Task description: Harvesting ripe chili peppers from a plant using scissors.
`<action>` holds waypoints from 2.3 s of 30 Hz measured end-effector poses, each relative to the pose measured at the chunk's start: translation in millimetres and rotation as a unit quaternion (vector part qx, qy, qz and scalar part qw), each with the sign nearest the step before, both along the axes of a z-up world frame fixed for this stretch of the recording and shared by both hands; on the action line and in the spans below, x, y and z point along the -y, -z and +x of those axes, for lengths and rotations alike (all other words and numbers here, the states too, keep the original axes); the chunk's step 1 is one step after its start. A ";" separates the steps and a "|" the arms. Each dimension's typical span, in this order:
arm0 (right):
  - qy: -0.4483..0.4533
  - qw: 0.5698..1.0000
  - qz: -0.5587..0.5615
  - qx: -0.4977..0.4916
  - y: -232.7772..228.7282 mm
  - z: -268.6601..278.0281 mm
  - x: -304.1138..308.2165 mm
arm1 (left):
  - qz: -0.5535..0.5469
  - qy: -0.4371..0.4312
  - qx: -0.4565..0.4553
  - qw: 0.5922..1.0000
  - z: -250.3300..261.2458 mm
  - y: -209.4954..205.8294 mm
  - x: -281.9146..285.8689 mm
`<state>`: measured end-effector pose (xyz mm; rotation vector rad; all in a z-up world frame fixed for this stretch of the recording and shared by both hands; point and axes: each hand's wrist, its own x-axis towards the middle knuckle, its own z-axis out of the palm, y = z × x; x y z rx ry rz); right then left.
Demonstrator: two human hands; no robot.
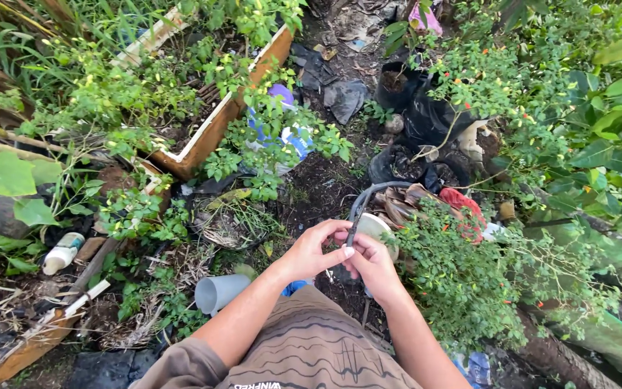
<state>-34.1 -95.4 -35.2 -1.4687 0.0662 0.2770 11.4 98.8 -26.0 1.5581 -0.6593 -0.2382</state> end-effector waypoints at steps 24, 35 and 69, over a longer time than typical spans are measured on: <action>0.022 0.998 0.005 0.057 -2.3 17.6 -43.7 | 0.005 0.026 -0.009 1.000 22.1 15.8 -32.9; 0.042 0.997 0.037 0.059 2.4 21.7 -50.6 | -0.091 0.068 -0.049 0.992 26.5 22.4 -44.4; 0.046 0.993 -0.099 0.040 22.3 10.0 -48.0 | -0.030 -0.080 -0.145 0.986 18.4 35.1 -36.6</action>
